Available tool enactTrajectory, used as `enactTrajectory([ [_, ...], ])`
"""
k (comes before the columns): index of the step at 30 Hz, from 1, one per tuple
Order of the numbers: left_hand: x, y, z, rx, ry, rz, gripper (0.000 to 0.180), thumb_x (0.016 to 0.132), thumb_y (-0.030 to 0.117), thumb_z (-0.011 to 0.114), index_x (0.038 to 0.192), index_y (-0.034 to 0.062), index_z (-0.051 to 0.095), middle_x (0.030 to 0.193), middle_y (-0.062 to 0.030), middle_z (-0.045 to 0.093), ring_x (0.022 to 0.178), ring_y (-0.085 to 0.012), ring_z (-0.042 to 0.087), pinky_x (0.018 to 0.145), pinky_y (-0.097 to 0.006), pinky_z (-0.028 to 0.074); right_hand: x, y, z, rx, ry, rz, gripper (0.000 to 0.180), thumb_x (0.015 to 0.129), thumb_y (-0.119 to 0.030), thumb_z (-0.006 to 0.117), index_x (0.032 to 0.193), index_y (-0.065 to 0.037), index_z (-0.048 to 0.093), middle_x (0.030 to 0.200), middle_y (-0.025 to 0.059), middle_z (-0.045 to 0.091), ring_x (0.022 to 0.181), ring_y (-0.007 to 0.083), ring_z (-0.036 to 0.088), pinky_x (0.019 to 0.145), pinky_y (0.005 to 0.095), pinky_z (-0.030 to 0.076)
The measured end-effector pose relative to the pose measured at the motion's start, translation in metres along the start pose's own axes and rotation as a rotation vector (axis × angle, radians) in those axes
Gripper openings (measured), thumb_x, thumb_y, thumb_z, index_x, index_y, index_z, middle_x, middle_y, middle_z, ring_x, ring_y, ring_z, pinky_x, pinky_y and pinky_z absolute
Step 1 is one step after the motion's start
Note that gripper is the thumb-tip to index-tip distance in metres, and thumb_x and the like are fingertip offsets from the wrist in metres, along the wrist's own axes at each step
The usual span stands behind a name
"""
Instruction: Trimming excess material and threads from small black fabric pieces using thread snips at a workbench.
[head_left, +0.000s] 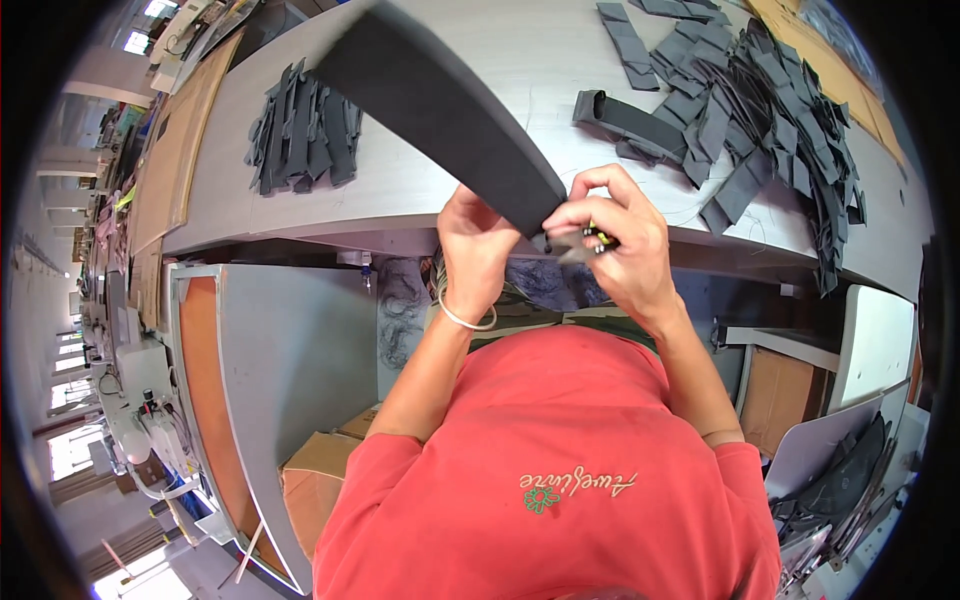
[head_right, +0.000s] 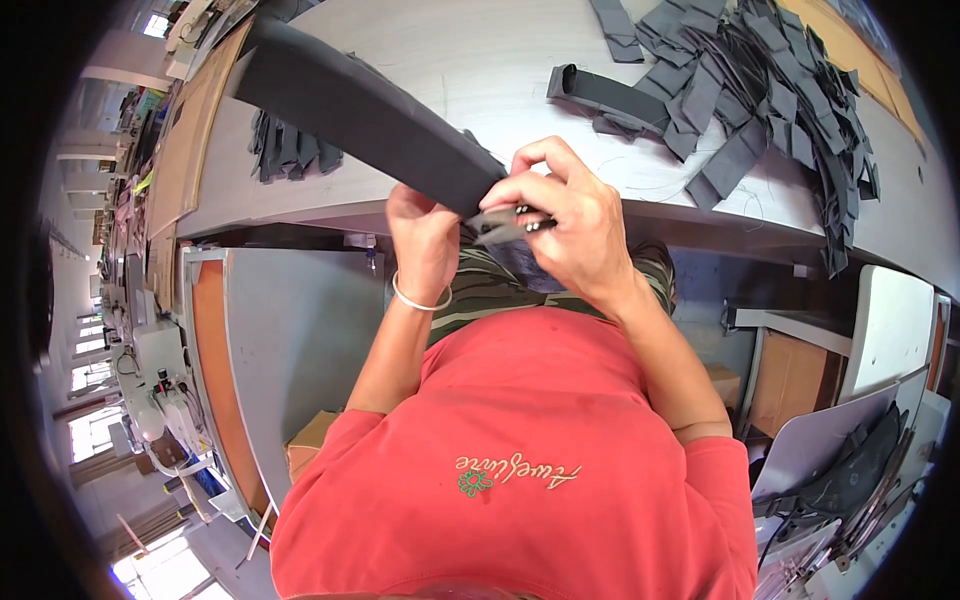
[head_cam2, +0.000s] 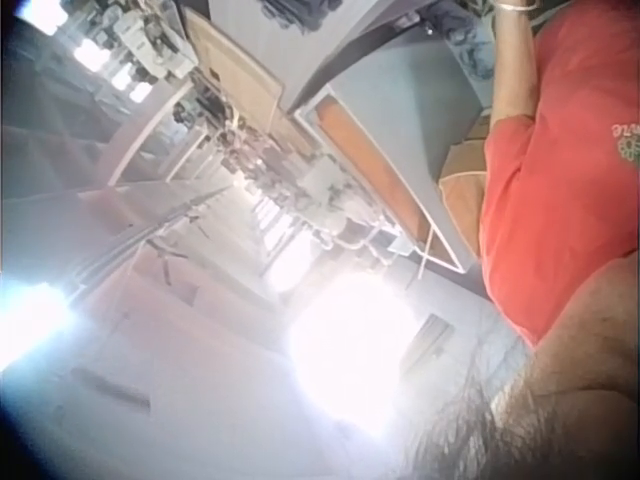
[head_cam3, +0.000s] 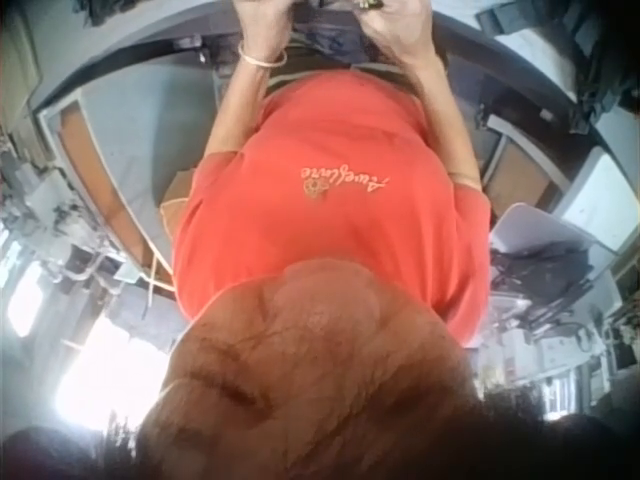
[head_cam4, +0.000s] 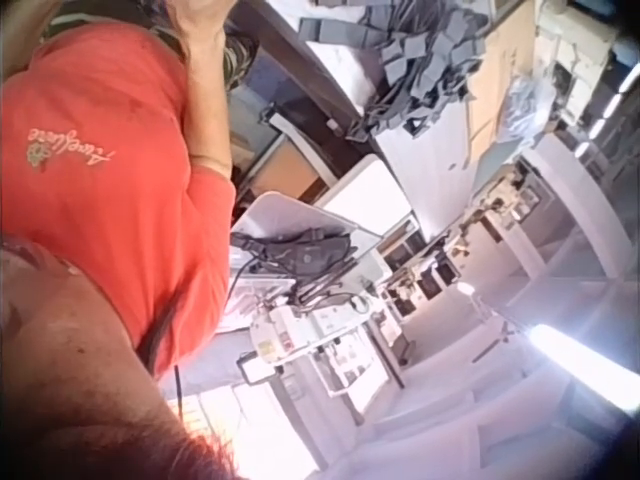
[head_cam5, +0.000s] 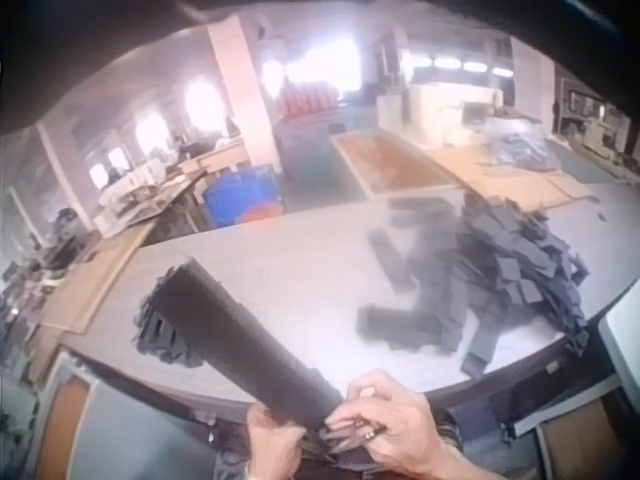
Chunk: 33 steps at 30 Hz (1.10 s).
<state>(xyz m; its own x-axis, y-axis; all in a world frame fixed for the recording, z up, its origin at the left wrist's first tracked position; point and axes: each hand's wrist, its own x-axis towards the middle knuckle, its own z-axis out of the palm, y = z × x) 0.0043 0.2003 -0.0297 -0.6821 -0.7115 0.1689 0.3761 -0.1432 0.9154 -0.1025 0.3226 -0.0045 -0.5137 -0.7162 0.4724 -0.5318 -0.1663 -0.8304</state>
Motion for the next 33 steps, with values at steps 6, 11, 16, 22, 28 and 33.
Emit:
enactTrajectory([
  [6, 0.007, -0.017, -0.012, -0.260, -0.085, -0.432, 0.056, 0.081, -0.006, 0.056, 0.131, 0.0016, 0.032, 0.114, -0.0135, 0.058, 0.090, -0.0167, 0.063, 0.069, -0.027, 0.053, -0.010, 0.024, 0.003, 0.085, 0.043, 0.210, 0.016, 0.073, -0.001, 0.075, 0.088, -0.004, 0.070, 0.087, 0.0025, 0.057, 0.073, 0.0105, 0.054, 0.062, 0.0233, 0.042],
  [11, 0.004, -0.027, -0.018, -0.295, -0.162, -0.479, 0.057, 0.086, -0.001, 0.056, 0.135, 0.0011, 0.029, 0.115, -0.0147, 0.059, 0.095, -0.0201, 0.063, 0.072, -0.030, 0.055, -0.004, 0.033, 0.007, 0.082, 0.087, 0.207, 0.013, 0.074, -0.003, 0.074, 0.086, -0.004, 0.070, 0.084, 0.0016, 0.057, 0.071, 0.0116, 0.053, 0.062, 0.0252, 0.041],
  [16, 0.007, -0.018, -0.019, -0.502, -0.232, -0.641, 0.033, 0.092, 0.010, 0.056, 0.121, -0.0036, 0.047, 0.101, -0.0129, 0.064, 0.091, -0.0179, 0.063, 0.076, -0.035, 0.054, 0.002, 0.052, 0.008, 0.064, 0.010, 0.359, 0.007, 0.078, -0.006, 0.070, 0.085, -0.004, 0.069, 0.076, 0.0026, 0.059, 0.069, 0.0115, 0.053, 0.060, 0.0260, 0.039],
  [22, 0.005, -0.020, -0.013, -0.089, -0.272, -0.581, 0.024, 0.090, 0.018, 0.062, 0.107, 0.0026, 0.055, 0.095, -0.0072, 0.065, 0.084, -0.0144, 0.064, 0.071, -0.031, 0.054, -0.001, 0.053, 0.012, 0.177, -0.057, 0.441, 0.007, 0.080, -0.007, 0.068, 0.085, -0.003, 0.068, 0.077, 0.0036, 0.061, 0.071, 0.0097, 0.054, 0.060, 0.0261, 0.041],
  [28, 0.007, -0.029, -0.018, -0.155, -0.095, -0.565, 0.011, 0.088, 0.013, 0.065, 0.083, 0.0069, 0.057, 0.080, -0.0032, 0.064, 0.072, -0.0102, 0.061, 0.063, -0.028, 0.051, -0.003, 0.034, 0.005, -0.092, 0.044, 0.426, 0.023, 0.078, -0.010, 0.070, 0.101, -0.006, 0.066, 0.086, 0.0069, 0.065, 0.074, 0.0157, 0.058, 0.065, 0.0283, 0.045],
  [33, 0.008, -0.031, -0.017, -0.167, 0.027, -0.476, 0.018, 0.087, 0.012, 0.066, 0.072, 0.0079, 0.056, 0.075, -0.0016, 0.062, 0.066, -0.0088, 0.057, 0.063, -0.028, 0.050, -0.024, 0.026, -0.008, -0.200, 0.037, 0.211, 0.026, 0.077, -0.012, 0.071, 0.103, -0.009, 0.065, 0.083, 0.0061, 0.064, 0.074, 0.0191, 0.060, 0.067, 0.0318, 0.047],
])
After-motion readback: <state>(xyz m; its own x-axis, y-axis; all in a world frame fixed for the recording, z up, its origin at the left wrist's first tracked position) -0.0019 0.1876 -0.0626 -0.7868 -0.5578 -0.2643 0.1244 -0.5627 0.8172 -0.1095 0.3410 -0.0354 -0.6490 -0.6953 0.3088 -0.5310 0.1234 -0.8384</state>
